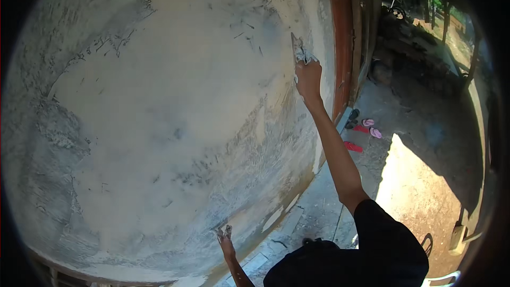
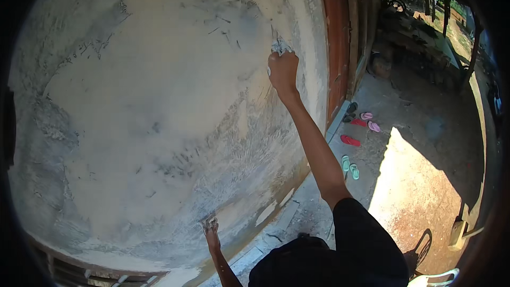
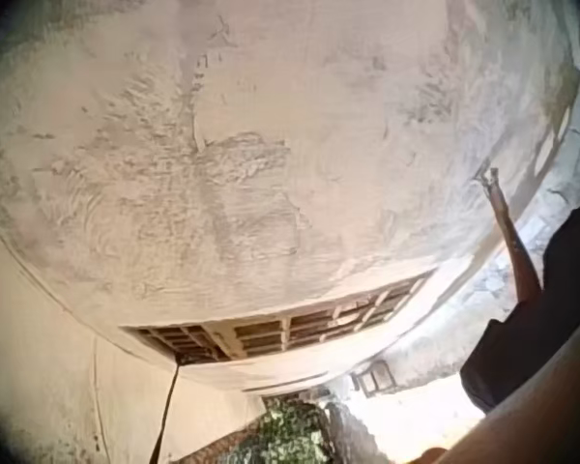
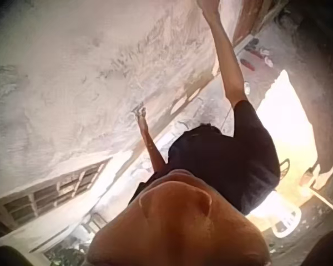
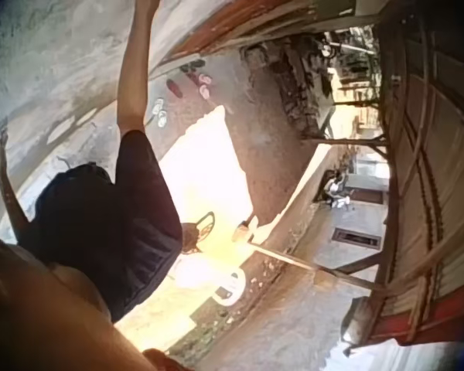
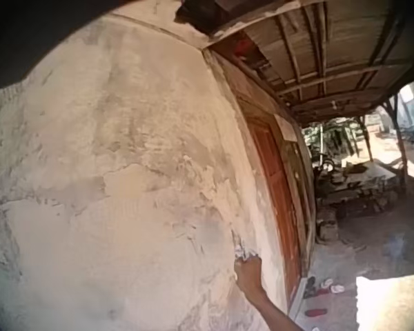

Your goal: The person applies plaster to an exterior wall using a putty knife.

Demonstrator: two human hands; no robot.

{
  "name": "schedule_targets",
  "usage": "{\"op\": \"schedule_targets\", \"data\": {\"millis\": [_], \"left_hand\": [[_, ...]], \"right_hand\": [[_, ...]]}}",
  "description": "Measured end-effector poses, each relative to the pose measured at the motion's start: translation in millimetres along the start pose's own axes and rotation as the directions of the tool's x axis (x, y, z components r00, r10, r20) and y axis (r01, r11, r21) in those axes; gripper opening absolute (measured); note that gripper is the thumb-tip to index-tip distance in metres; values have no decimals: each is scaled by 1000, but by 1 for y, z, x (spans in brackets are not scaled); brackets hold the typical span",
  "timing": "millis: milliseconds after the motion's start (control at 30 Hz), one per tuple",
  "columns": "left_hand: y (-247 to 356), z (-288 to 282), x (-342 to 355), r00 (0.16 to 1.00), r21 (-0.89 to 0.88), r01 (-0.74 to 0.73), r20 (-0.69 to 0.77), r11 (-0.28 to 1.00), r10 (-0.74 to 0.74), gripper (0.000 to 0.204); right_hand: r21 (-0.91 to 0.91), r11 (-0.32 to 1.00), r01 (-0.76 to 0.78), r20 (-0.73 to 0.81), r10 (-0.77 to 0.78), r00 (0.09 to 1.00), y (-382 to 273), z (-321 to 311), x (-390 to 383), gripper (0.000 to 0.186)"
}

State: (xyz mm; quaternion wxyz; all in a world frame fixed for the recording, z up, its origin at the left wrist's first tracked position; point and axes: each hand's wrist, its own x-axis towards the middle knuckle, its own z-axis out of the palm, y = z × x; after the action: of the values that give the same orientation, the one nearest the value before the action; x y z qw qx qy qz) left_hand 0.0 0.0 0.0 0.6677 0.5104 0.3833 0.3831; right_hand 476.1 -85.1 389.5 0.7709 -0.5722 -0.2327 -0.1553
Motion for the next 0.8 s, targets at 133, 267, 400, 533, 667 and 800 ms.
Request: {"op": "schedule_targets", "data": {"millis": [133,267,400,533,667,800], "left_hand": [[-9,1,2,998,209,-41,-38,977,49,33],[-16,-10,2,998,277,-32,-52,960,48,33],[-18,-8,1,997,360,-35,-58,932,60,34],[-7,3,-4,993,178,-15,-115,984,36,36],[-5,14,-4,980,188,-76,-167,979,108,60],[-7,18,-4,984,-41,-51,-175,998,43,74]], "right_hand": [[-213,974,77,76,-62,995,-22,1,11,17],[103,950,296,170,-310,935,-19,5,8,21],[282,935,213,255,-288,923,-22,10,30,25],[323,895,308,277,-400,874,-40,15,86,27],[285,753,593,358,-658,663,-54,24,118,27],[112,740,663,492,-621,610,-31,39,123,27]]}}
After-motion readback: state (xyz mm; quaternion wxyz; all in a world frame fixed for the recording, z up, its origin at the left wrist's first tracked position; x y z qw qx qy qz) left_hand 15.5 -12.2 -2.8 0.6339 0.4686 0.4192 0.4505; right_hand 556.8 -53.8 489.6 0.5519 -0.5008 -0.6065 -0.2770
